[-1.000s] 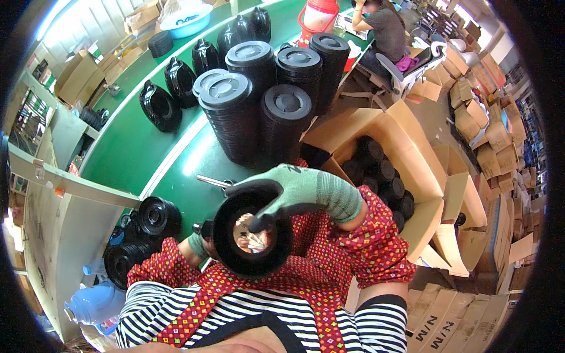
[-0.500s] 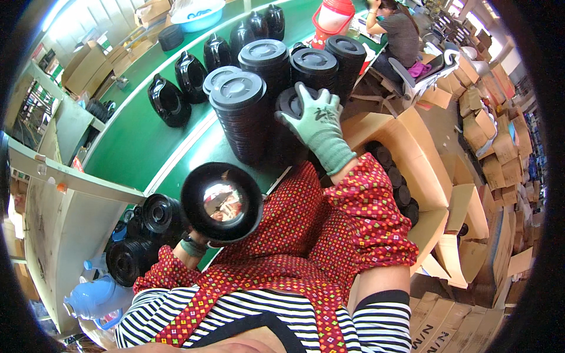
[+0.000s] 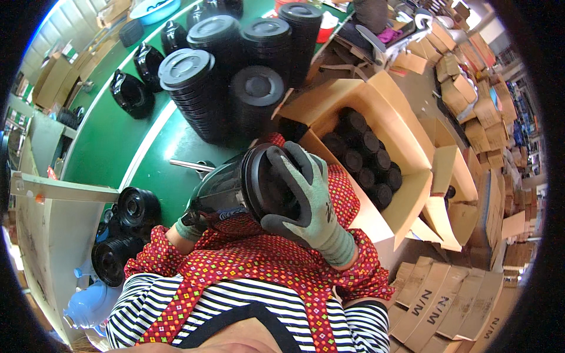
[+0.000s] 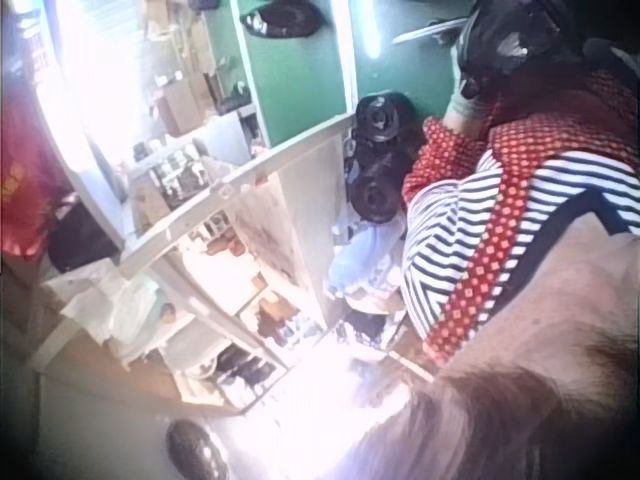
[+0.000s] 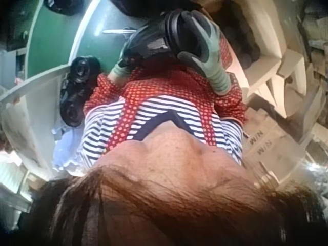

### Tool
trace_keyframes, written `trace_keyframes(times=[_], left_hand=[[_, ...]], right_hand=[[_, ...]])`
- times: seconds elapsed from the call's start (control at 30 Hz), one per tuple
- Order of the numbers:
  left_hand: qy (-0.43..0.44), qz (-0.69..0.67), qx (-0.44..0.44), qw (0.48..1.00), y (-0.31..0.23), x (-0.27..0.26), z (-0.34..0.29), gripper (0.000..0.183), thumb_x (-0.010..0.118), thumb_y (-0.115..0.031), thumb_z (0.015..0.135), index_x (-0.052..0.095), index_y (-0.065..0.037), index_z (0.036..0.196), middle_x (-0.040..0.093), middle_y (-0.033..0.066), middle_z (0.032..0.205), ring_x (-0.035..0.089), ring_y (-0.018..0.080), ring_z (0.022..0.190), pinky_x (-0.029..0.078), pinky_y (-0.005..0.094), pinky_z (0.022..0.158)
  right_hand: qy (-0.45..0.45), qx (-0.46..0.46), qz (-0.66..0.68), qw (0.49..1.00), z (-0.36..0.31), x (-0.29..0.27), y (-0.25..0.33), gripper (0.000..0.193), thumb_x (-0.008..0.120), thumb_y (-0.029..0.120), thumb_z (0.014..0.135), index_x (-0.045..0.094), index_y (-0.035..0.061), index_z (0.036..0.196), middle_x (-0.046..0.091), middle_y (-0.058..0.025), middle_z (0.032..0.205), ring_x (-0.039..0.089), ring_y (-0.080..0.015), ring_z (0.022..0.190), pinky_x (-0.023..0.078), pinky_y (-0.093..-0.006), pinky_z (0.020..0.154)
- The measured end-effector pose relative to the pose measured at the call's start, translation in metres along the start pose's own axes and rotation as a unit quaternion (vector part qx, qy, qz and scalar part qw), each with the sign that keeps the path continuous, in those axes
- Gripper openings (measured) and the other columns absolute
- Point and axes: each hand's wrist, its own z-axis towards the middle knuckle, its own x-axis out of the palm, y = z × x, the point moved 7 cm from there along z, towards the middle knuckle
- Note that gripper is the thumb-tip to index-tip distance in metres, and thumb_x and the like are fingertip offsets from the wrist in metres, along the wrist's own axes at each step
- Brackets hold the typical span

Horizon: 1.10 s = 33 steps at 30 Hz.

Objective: The person repeatedly picks up black plastic containers and lids, inserts a metal rod into the container opening, and places the assembled units on a green workbench. The person handles items one at a time and stacks them in rows.

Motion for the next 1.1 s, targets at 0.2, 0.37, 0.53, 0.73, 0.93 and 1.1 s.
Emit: trace_keyframes(times=[0.2,0.37,0.53,0.73,0.93,1.1], left_hand=[[-0.030,0.073,0.030,0.996,0.000,-0.007,0.000,0.049,0.081,-0.022,0.089,0.067,0.003,0.128,0.076,0.0100,0.113,0.072,0.0174,0.099,0.059,0.0332,0.090],[-0.147,0.304,0.081,0.938,-0.011,-0.047,-0.005,0.058,0.086,-0.020,0.082,0.065,0.004,0.130,0.075,0.0107,0.117,0.072,0.0192,0.104,0.058,0.0343,0.094],[-0.132,0.445,0.206,0.861,-0.078,0.036,0.006,0.069,0.093,-0.019,0.070,0.067,0.002,0.131,0.073,0.0132,0.125,0.071,0.0221,0.112,0.055,0.0368,0.101],[-0.152,0.355,0.252,0.887,-0.061,0.017,0.010,0.053,0.086,-0.014,0.080,0.069,0.001,0.128,0.073,0.0153,0.124,0.071,0.0264,0.113,0.055,0.0378,0.102],[-0.122,0.369,0.230,0.892,-0.047,0.023,0.006,0.060,0.091,-0.018,0.077,0.065,0.003,0.127,0.072,0.0108,0.120,0.070,0.0222,0.106,0.055,0.0351,0.098],[-0.021,0.270,0.126,0.954,-0.018,0.030,0.017,0.056,0.090,-0.019,0.075,0.068,0.002,0.122,0.071,0.0134,0.118,0.070,0.0285,0.105,0.057,0.0383,0.095]], right_hand=[[-0.037,0.007,0.053,0.998,-0.032,-0.012,-0.013,0.106,0.074,0.070,0.081,0.046,0.0027,0.157,0.038,-0.0282,0.160,0.039,-0.0459,0.144,0.027,-0.0544,0.120],[-0.067,0.033,0.145,0.987,-0.051,-0.012,-0.032,0.103,0.073,0.065,0.086,0.040,0.0005,0.159,0.033,-0.0288,0.163,0.033,-0.0464,0.150,0.024,-0.0537,0.123],[-0.091,0.069,0.285,0.952,-0.053,-0.020,-0.030,0.095,0.067,0.046,0.098,0.024,-0.0040,0.165,0.026,-0.0251,0.169,0.027,-0.0357,0.156,0.017,-0.0460,0.127],[-0.146,0.212,0.389,0.885,-0.045,-0.027,-0.026,0.079,0.057,0.037,0.109,0.020,-0.0036,0.165,0.034,-0.0190,0.166,0.034,-0.0283,0.152,0.023,-0.0406,0.125],[-0.144,0.174,0.269,0.936,-0.060,-0.022,-0.031,0.071,0.061,0.037,0.105,0.038,-0.0052,0.157,0.040,-0.0252,0.161,0.037,-0.0347,0.151,0.028,-0.0431,0.123],[-0.030,-0.092,0.014,0.995,-0.041,-0.030,0.035,0.095,0.079,0.049,0.084,0.042,-0.0004,0.157,0.035,-0.0310,0.160,0.036,-0.0456,0.150,0.032,-0.0487,0.122]])
